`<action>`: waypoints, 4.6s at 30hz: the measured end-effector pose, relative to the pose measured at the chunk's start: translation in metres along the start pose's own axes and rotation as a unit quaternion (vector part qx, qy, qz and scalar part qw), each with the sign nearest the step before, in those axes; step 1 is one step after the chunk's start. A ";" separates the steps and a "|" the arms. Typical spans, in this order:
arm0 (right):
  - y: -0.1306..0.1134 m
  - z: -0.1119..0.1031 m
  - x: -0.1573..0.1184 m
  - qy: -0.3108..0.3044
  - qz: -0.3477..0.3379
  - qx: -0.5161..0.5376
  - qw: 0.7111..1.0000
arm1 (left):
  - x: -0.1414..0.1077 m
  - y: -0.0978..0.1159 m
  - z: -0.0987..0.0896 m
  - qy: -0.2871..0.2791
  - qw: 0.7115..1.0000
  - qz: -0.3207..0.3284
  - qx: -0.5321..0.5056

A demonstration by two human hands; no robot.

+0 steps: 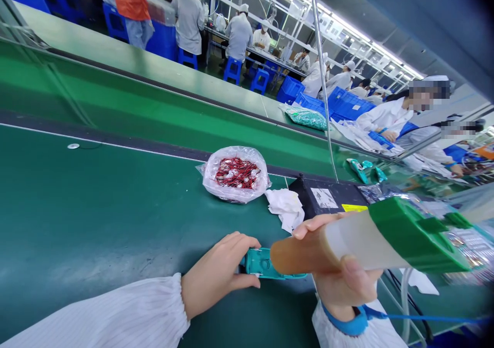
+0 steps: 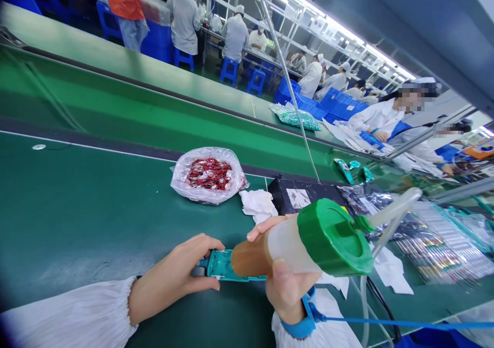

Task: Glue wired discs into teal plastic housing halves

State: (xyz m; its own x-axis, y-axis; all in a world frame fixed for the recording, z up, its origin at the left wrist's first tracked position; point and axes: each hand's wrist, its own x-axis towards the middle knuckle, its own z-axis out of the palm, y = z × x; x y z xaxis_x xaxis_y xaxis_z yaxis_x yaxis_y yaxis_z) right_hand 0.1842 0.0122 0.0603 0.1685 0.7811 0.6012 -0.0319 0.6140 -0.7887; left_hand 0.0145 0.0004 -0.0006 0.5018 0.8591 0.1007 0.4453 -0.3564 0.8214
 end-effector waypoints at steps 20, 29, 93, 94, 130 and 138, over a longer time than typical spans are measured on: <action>0.002 -0.005 0.000 0.002 0.054 0.067 0.996 | -0.003 -0.012 0.007 0.004 1.000 0.015 0.003; 0.000 -0.002 0.011 0.004 0.080 0.067 0.995 | -0.003 -0.004 0.000 -0.022 1.000 0.006 -0.008; 0.012 -0.007 0.014 0.080 0.140 0.067 0.985 | -0.002 -0.006 0.000 -0.018 1.000 0.015 -0.002; 0.012 -0.007 0.015 0.080 0.142 0.068 0.984 | -0.002 -0.006 0.000 -0.021 1.000 0.009 -0.003; 0.009 -0.012 0.016 0.025 0.150 0.033 0.988 | -0.003 -0.006 -0.001 -0.036 0.999 0.004 -0.007; 0.009 -0.012 0.016 0.026 0.147 0.044 0.988 | -0.002 -0.005 -0.001 -0.031 1.000 0.006 0.004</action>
State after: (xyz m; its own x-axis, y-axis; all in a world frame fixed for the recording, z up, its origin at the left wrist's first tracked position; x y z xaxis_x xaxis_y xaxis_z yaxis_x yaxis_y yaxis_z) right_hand 0.1982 0.0290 0.0613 0.1896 0.9213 0.3394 -0.1718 0.3715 -0.9124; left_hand 0.0110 0.0007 -0.0042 0.5518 0.8305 0.0763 0.4444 -0.3703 0.8157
